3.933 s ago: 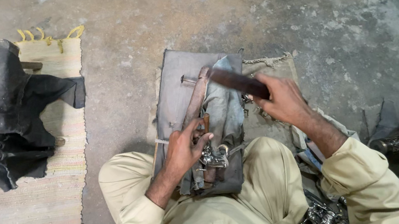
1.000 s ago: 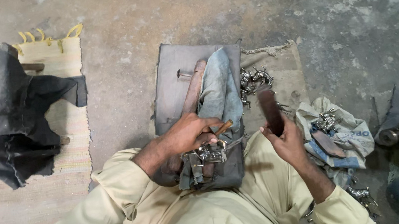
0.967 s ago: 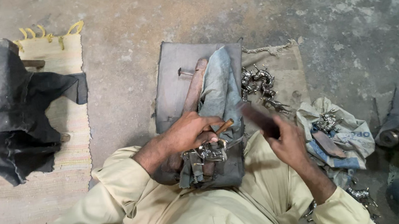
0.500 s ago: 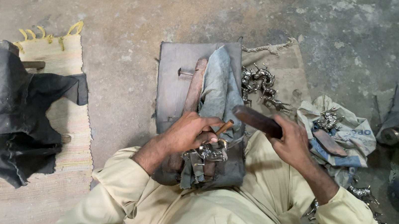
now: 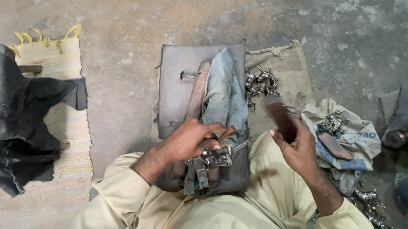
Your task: The person sits cross-legged on the floor and repeatedly hammers small metal pieces held in a wooden clamp. The person uses a hammer to strike the metal parts, adjusting their position between strikes.
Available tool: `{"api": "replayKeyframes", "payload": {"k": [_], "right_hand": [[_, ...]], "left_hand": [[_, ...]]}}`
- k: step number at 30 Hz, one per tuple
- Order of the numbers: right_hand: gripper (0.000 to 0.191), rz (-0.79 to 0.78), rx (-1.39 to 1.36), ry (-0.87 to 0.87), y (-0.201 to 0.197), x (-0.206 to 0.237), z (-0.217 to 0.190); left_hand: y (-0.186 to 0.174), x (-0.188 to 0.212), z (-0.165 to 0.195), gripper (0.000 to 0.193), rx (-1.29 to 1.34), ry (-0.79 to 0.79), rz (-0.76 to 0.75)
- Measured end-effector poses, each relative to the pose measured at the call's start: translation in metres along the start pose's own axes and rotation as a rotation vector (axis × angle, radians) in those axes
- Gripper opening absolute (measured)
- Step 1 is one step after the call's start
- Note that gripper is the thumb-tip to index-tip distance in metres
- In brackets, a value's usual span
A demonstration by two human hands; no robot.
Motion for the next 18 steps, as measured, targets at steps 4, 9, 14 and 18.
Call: {"api": "replayKeyframes", "payload": {"k": [4, 9, 14, 18], "right_hand": [[0.048, -0.183, 0.72, -0.234, 0.013, 0.005, -0.011], [0.038, -0.337, 0.409, 0.096, 0.018, 0.008, 0.042], [0.03, -0.403, -0.113, 0.164, 0.053, 0.037, 0.058], [0.037, -0.408, -0.2, 0.197, 0.065, 0.071, 0.059]], "left_hand": [[-0.001, 0.004, -0.01, 0.037, 0.014, -0.149, -0.004], [-0.018, 0.01, -0.011, 0.036, 0.177, -0.169, 0.168], [0.002, 0.002, 0.001, 0.04, 0.095, -0.04, -0.011], [0.019, -0.005, 0.001, 0.036, -0.093, -0.008, -0.154]]}}
Point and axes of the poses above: each hand's wrist, its own x-axis away from the middle knuckle, its own y-axis out of the palm, z = x × y, the point moved 10 cm from there along -x, towards the middle knuckle, and after that the axes turned 3 degrees about x, right-handed, at the moved point
